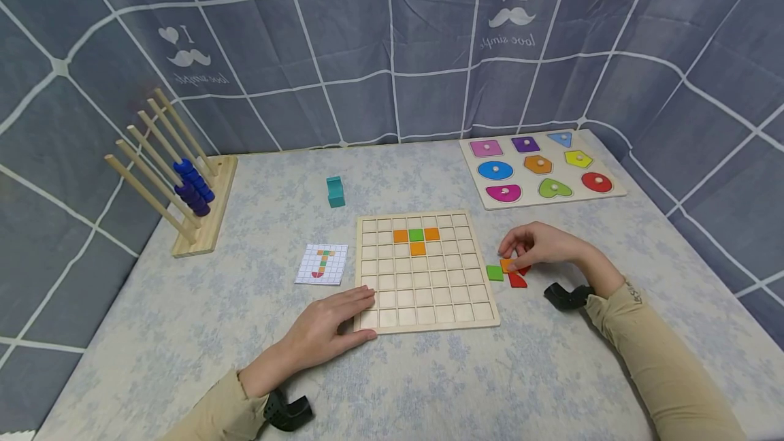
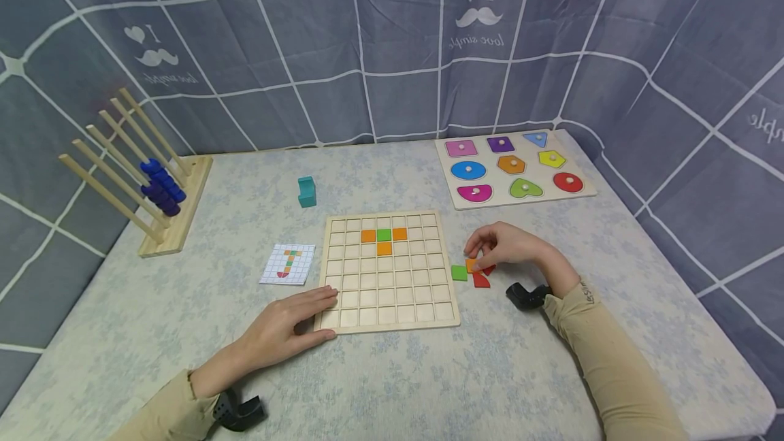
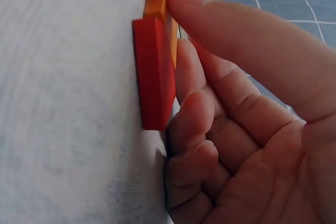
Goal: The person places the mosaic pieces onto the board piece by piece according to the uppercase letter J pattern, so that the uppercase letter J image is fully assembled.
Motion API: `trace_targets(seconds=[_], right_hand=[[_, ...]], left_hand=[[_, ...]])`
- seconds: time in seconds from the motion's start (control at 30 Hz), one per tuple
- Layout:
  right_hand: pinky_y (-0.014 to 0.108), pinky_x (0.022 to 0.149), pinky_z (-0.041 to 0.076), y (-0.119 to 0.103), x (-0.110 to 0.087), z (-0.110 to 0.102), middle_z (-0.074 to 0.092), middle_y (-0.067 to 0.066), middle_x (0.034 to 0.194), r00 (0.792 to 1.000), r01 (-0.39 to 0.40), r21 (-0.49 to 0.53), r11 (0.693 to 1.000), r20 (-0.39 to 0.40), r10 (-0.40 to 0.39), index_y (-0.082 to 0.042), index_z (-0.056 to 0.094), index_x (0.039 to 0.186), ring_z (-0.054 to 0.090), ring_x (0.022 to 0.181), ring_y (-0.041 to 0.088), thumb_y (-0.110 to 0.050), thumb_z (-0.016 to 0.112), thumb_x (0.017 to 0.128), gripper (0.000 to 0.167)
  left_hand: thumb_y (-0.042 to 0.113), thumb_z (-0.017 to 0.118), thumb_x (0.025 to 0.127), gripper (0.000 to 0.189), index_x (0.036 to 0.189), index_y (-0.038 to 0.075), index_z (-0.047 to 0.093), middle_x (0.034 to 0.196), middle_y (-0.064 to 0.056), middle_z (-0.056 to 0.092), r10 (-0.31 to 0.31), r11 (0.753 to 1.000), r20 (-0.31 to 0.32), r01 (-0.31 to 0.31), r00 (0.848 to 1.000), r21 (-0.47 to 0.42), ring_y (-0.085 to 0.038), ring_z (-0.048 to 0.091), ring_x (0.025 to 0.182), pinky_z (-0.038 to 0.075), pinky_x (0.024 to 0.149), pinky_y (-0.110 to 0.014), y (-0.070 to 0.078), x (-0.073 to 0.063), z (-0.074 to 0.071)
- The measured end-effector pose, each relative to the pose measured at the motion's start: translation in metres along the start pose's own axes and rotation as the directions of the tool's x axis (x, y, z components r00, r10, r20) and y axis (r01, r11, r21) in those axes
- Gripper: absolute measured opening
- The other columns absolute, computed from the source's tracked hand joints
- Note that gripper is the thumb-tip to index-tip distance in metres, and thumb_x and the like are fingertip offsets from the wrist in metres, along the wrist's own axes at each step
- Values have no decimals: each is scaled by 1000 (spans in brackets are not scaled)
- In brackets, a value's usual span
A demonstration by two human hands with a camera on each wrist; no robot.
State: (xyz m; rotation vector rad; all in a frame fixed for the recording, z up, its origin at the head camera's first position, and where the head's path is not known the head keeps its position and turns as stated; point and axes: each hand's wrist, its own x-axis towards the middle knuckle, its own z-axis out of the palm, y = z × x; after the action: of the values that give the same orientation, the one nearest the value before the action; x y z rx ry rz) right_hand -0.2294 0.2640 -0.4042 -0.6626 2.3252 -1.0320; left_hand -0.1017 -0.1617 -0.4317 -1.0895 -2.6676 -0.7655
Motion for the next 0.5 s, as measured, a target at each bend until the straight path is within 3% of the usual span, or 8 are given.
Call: trace_targets(seconds=[0.5], right_hand=[[22, 56, 40, -2, -1, 0, 56, 5, 73, 1000, -18, 9, 1000, 14, 18, 0, 66, 100, 49, 64, 15, -13, 76, 78, 27]], left_hand=[[41, 70, 83, 54, 125, 8, 63, 130, -5, 57, 7, 1000, -7, -7, 1000, 5, -17, 51, 122, 47, 95, -35, -1, 0, 1]])
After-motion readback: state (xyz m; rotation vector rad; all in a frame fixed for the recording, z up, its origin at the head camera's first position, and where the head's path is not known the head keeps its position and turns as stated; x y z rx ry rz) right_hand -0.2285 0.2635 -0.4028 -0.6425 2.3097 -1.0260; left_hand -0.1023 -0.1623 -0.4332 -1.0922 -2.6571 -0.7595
